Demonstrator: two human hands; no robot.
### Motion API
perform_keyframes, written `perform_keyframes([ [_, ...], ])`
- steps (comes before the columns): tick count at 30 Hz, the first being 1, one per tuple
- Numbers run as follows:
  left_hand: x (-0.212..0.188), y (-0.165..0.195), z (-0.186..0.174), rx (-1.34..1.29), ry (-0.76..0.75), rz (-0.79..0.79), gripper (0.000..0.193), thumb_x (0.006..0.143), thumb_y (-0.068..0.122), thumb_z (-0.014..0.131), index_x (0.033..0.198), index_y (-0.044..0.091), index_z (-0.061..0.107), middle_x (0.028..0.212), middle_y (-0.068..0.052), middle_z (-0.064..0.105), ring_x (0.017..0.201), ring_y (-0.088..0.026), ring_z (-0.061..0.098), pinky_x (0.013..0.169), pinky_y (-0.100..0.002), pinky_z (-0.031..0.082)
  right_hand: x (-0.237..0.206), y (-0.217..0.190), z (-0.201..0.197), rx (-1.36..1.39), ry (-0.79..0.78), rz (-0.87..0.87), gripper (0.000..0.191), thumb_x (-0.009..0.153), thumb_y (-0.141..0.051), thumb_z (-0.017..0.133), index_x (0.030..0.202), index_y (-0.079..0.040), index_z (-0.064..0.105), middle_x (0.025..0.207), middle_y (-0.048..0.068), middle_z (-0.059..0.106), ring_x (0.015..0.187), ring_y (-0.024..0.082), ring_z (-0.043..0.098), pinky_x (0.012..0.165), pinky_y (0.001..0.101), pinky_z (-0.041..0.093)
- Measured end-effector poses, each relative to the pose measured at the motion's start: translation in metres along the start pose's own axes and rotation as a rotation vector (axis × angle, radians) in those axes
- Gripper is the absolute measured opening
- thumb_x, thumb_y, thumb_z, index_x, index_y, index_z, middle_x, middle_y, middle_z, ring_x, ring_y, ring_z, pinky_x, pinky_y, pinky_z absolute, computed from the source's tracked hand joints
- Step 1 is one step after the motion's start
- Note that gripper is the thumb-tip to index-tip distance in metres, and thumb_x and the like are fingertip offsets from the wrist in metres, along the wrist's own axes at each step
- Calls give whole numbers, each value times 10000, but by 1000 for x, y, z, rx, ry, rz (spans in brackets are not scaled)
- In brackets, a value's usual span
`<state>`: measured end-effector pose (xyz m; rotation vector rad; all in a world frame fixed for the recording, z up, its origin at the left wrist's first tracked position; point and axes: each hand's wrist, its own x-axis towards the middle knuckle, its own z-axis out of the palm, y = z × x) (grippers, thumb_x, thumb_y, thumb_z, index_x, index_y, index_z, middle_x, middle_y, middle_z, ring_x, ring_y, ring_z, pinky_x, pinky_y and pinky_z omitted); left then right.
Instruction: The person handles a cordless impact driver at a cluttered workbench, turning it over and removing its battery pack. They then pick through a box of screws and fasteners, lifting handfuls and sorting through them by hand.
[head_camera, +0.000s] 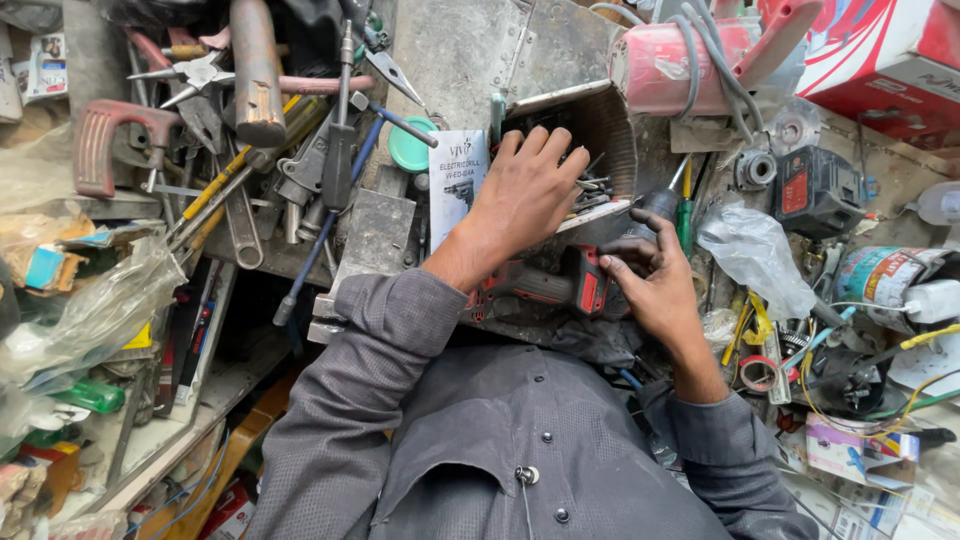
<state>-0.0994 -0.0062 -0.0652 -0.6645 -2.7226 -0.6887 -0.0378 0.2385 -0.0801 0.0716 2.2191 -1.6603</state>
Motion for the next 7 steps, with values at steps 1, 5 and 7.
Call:
perform_keyframes([
  [1,0,0,0,-1,0,-2,349,821,258,766,1095,94,624,1069,-105,571,1024,-293,555,868,-457,423,0,1,-2,-10,14,-7,651,934,13,699,1492,-23,365,1095,145,729,1029,162,703,934,303,564],
  [5,-2,-1,-1,-25,-1,-6,400,825,264,769,1152,86,623,1110,-110,578,1051,-296,556,894,-454,424,-4,2,-10,-23,103,4,610,955,-16,699,1488,-29,403,1118,126,742,1031,140,699,916,287,554],
  [7,-1,-2,-2,1,-40,-10,451,826,262,775,1210,83,620,1112,-113,577,1056,-294,556,907,-454,425,-3,2,-15,-34,117,-39,590,967,-22,704,1489,-27,431,1114,140,749,1036,150,695,933,288,548],
])
